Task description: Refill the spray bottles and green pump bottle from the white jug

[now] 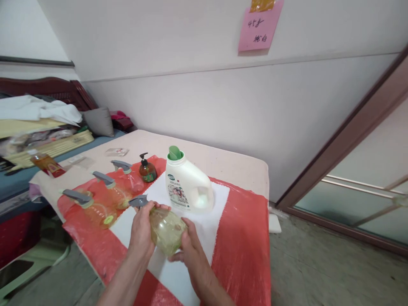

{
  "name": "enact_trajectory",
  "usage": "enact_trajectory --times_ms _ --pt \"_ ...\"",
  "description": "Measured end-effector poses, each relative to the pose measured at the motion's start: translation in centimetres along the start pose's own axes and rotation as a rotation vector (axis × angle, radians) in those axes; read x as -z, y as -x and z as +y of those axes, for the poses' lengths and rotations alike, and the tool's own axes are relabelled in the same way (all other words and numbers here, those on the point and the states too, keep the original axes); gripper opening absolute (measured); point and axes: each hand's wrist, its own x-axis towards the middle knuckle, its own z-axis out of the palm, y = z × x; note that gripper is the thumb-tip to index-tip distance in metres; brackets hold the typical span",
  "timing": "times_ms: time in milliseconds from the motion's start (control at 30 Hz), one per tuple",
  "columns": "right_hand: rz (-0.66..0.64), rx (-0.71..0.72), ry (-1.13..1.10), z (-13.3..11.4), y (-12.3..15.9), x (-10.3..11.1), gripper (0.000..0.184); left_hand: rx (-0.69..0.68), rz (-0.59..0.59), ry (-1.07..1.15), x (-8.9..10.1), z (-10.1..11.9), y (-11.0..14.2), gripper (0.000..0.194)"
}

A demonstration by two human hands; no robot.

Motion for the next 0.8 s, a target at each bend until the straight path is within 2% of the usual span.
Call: enact_trajectory --times_ms 67,133,267,467,667,800 --pt "0.118 0.222 0.302 0.4 0.2 0.0 0.082 0.002 0.004 0.019 0.0 -0.1 -0.1 0.022" --pt "0.181 0.362 0.503 0.9 0.3 -0.2 0.085 0.058 -0.033 0.058 0.0 -0.1 0.0 0.025" --pt "0.221 0.434 0.575 1.2 0.3 -0.6 0.078 0.158 -0.085 0.079 -0.2 0.0 0.3 0.034" --pt "0.212 0.404 0.635 -0.1 0.4 -0.3 0.072 0.111 -0.171 0.013 0.3 0.5 0.2 0.03" --pt "0.174 0.371 0.597 -1.2 0.9 -0.1 0.072 0.108 -0.225 -0.006 0.6 0.6 0.2 0.029" --pt "0.068 0.137 0.391 -2.2 1.1 0.4 0.054 0.121 -0.277 -0.006 0.6 0.7 0.3 0.026"
